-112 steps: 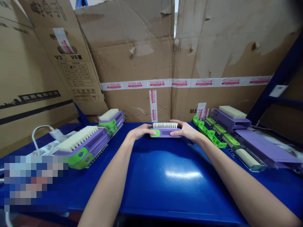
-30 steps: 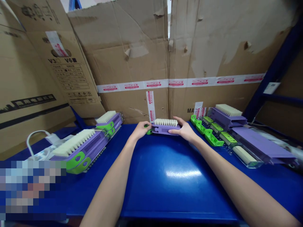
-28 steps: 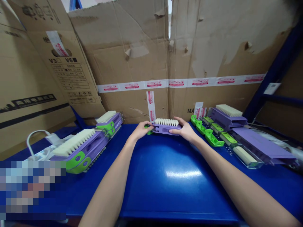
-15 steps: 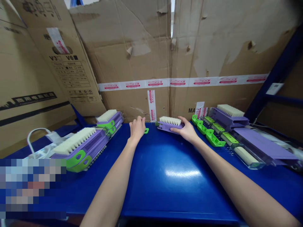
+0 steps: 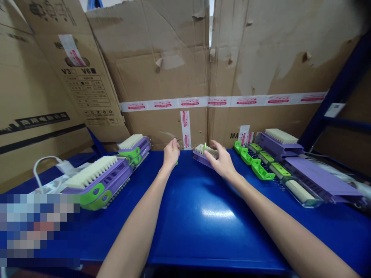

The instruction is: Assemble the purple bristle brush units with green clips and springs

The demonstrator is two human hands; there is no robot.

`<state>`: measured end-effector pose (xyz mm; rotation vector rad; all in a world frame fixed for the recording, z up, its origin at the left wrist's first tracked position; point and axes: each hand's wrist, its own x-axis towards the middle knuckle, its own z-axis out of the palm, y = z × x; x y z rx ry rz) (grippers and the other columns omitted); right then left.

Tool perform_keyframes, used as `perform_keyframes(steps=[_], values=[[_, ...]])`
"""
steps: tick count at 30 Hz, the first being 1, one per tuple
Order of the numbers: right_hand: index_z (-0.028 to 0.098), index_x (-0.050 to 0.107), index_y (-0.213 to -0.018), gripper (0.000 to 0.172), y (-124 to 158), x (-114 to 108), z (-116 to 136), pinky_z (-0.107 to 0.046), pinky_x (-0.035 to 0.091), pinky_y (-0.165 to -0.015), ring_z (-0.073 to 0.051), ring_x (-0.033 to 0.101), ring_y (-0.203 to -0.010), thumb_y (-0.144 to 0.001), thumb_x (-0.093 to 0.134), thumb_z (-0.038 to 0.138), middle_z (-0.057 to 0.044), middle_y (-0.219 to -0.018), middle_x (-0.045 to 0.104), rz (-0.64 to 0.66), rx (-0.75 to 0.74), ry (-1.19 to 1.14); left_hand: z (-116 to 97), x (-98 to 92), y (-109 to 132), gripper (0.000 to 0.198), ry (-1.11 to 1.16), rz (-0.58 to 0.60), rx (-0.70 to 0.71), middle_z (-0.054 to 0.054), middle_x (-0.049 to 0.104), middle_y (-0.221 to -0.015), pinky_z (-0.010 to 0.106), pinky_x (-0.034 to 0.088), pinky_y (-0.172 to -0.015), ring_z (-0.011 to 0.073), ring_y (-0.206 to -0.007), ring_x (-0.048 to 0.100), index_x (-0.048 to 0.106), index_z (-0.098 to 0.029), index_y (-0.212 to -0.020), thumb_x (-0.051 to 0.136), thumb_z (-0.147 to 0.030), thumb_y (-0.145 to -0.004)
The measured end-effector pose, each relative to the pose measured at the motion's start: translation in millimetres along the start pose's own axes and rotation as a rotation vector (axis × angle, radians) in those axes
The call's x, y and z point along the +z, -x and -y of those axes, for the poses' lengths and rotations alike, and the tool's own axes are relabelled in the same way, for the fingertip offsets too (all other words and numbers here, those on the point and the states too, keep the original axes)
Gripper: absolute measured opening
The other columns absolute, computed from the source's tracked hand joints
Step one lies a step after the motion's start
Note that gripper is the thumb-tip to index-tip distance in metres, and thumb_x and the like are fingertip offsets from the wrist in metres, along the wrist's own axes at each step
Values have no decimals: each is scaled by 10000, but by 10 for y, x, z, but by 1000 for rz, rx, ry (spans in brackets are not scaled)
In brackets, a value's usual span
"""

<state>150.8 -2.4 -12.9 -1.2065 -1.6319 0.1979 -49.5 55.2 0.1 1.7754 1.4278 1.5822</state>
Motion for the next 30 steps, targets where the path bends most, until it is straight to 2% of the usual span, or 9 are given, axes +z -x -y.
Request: perform_keyframes(steps=[3,6,10,12,16,20,24,27,30], values=[[176,589,-1173,455,0,12,80,-366,466,-826,-226,616,-842,-807,558,444,-72,-915,676,36,17,-139,-36,62,9,397,66,41,3,-45,423,-410,256,358,-572,136,-449,460,427,-219,-659,280,-454,-943],[180,644,-1030,356,-21,1,88,-338,478,-765,-200,613,-777,-788,572,432,-53,-885,682,25,40,-224,-55,100,14,431,133,87,0,-44,421,-396,260,359,-564,136,-438,460,425,-218,-661,280,-521,-931],[156,652,-884,367,-71,-36,66,-321,485,-721,-189,616,-765,-706,658,477,-61,-852,689,-8,147,-393,-93,117,33,456,230,150,-19,-45,449,-407,254,359,-534,122,-423,453,436,-210,-691,331,-608,-886],[145,636,-848,398,-88,-44,66,-309,486,-692,-188,626,-760,-654,710,485,-69,-832,691,-28,204,-501,-132,111,50,418,328,215,-66,-38,506,-451,250,395,-546,122,-460,495,451,-203,-737,446,-609,-836],[139,578,-1005,539,-99,-52,98,-262,464,-553,-151,611,-617,-623,755,476,-36,-709,677,-27,339,-697,-228,74,86,439,586,349,-185,-9,626,-636,271,480,-630,141,-642,612,507,-183,-895,738,-460,-644],[137,496,-1132,659,-107,-85,139,-231,436,-473,-120,568,-498,-618,775,439,0,-624,640,5,470,-867,-259,37,98,492,702,424,-232,24,666,-733,276,494,-681,128,-665,630,582,-145,-929,812,-359,-549],[125,480,-1152,651,-117,-102,135,-227,433,-451,-115,551,-461,-642,757,422,6,-600,621,10,501,-888,-226,36,87,431,646,405,-235,33,660,-665,260,485,-648,109,-576,605,626,-112,-819,806,-406,-560],[118,478,-1169,658,-115,-87,109,-238,446,-463,-120,549,-470,-653,741,431,8,-598,617,17,456,-830,-228,45,78,427,571,376,-236,29,633,-589,250,468,-582,107,-511,576,614,-115,-702,786,-482,-568],[129,495,-1176,645,-103,-71,90,-259,457,-477,-131,547,-483,-663,719,449,23,-597,601,37,381,-713,-260,47,69,465,532,311,-294,18,582,-500,241,440,-508,105,-439,536,578,-128,-625,724,-569,-613]])
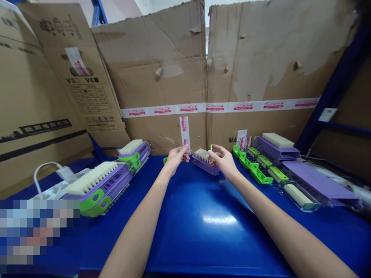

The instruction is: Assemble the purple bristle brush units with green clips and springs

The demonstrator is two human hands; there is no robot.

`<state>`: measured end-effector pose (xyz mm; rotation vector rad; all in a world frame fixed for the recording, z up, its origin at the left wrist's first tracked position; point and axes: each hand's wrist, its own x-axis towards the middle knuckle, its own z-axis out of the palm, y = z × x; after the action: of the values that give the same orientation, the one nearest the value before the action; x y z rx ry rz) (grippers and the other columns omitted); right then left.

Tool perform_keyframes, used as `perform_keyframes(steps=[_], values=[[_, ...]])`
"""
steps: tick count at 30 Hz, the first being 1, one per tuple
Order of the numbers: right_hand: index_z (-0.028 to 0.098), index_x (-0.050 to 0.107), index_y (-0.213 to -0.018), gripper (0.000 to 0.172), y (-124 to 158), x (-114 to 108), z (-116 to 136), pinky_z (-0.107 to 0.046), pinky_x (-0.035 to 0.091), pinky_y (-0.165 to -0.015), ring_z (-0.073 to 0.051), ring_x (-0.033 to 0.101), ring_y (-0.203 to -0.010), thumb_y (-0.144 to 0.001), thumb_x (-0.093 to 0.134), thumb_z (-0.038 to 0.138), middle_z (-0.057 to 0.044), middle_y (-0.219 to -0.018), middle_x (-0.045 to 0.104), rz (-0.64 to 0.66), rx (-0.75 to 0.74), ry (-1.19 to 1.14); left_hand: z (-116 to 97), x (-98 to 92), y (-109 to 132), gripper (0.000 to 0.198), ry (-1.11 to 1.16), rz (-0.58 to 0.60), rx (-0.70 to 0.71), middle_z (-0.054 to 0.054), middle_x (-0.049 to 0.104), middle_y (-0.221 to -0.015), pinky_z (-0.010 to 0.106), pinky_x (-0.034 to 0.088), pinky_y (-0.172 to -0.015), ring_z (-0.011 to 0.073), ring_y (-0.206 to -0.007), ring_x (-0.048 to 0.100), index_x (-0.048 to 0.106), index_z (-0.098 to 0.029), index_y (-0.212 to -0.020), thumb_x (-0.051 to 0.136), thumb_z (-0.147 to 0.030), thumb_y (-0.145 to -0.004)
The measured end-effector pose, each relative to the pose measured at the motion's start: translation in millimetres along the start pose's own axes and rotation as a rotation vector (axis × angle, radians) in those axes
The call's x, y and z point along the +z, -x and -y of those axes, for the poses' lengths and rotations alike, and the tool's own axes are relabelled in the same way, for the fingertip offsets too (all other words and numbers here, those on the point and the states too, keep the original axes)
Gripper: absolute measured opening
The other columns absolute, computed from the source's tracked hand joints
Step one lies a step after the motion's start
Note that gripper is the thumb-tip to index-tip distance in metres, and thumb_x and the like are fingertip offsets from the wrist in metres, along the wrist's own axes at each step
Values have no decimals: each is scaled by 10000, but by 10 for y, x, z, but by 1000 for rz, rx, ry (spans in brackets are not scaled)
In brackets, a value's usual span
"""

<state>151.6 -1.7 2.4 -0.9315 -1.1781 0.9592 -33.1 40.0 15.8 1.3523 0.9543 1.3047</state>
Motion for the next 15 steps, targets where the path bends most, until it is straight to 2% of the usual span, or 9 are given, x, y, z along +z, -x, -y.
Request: perform_keyframes(steps=[4,7,11,15], values=[[158,522,-1182,597,30,2,13,-281,470,-511,-144,558,-511,-690,686,456,33,-611,588,-2,-148,183,-22,-38,-18,460,44,-168,-46,1,529,-437,228,408,-451,98,-389,495,538,-145,-585,692,-574,-647],[170,549,-1159,529,48,8,55,-287,476,-525,-149,579,-531,-728,631,465,10,-665,615,-33,-200,213,8,-137,-52,440,111,-291,-59,-7,521,-435,225,408,-442,89,-375,476,538,-144,-590,686,-553,-653],[147,587,-1067,467,30,6,107,-277,470,-495,-140,584,-519,-716,607,453,-17,-710,643,-38,-124,33,76,-292,-87,434,159,-366,-51,-9,527,-448,222,416,-444,93,-390,493,542,-138,-612,706,-540,-622],[116,547,-1144,581,-1,-33,112,-262,462,-469,-139,581,-500,-645,678,382,6,-642,630,-85,-24,-94,116,-385,-97,450,185,-399,-39,-9,531,-453,217,418,-443,93,-399,502,542,-134,-627,710,-551,-600]])
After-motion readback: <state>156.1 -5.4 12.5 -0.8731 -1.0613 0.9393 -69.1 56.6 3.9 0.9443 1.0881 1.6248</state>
